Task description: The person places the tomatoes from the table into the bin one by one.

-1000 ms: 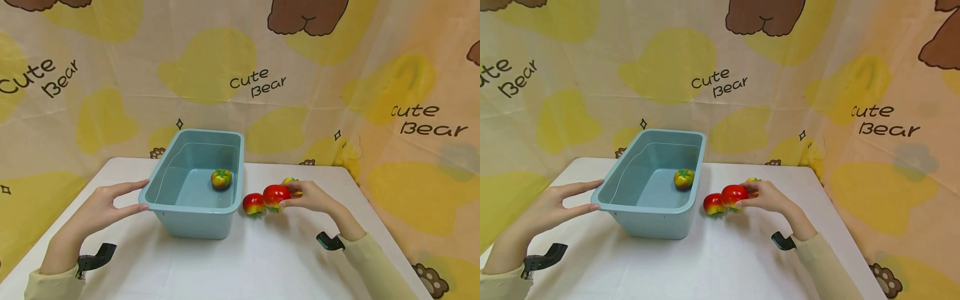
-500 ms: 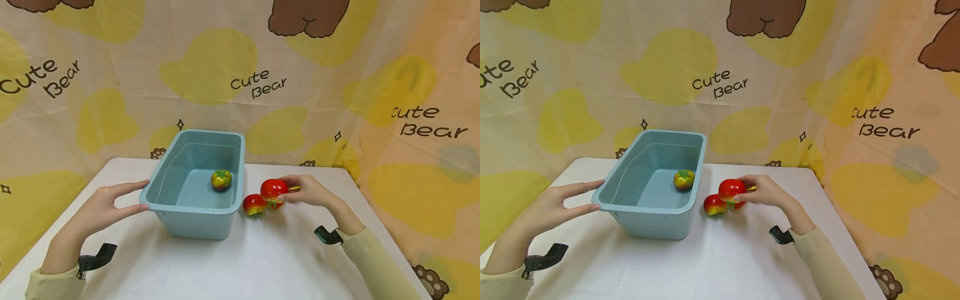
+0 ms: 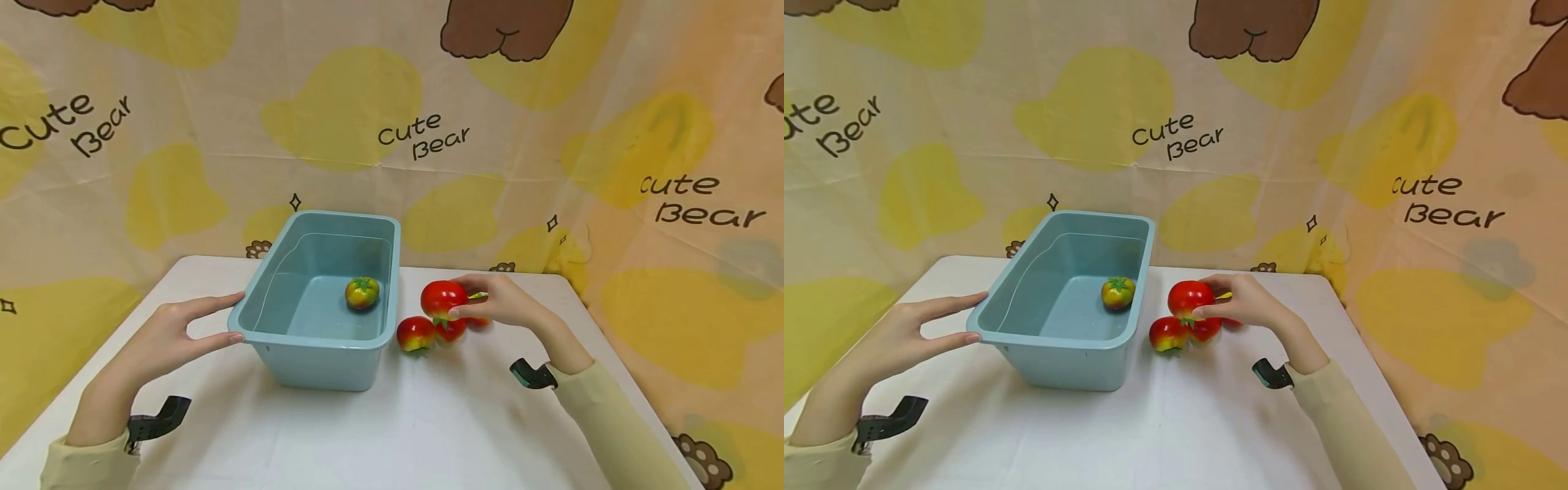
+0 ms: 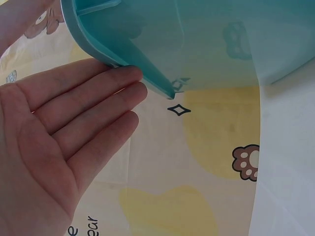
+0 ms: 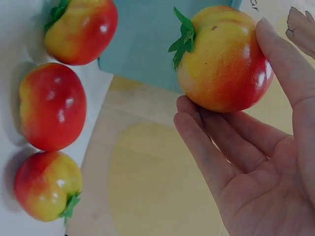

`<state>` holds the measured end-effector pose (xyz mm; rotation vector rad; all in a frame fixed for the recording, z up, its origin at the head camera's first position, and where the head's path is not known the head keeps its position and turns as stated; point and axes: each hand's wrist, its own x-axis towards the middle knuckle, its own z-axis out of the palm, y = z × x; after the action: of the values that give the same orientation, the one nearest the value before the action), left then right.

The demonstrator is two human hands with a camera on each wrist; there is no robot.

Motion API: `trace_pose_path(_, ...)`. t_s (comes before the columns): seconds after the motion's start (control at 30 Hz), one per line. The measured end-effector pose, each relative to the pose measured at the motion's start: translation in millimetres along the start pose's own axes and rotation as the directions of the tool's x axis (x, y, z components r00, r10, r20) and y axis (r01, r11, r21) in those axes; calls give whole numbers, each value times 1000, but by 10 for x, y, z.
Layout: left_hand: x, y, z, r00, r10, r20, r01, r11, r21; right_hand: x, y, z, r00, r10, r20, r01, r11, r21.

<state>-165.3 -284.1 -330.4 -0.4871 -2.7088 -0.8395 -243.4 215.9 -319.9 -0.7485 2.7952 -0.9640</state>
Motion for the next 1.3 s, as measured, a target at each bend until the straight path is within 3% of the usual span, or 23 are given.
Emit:
trace_pose_path(0.27,5,-4,5,1000,-3,-5,3,1000,-5,55,-98,-81,1000,-22,-4,22,999,37)
trace_pose_path(0.47,10,-9,7,1000,4,-4,-5,1000,-11,105,-162,-125,998,-57,-5,57,998,9)
trace_pose_path(0.8,9,-6,10,1000,8,2,-8,1000,-14,222,-295,-167,987,-159,-14,159,986,44)
trace_pose_path(1.3,2,-20,8,1000,20,-14,-20,1000,-16,426,-552,-228,984,-176,-4,176,984,37)
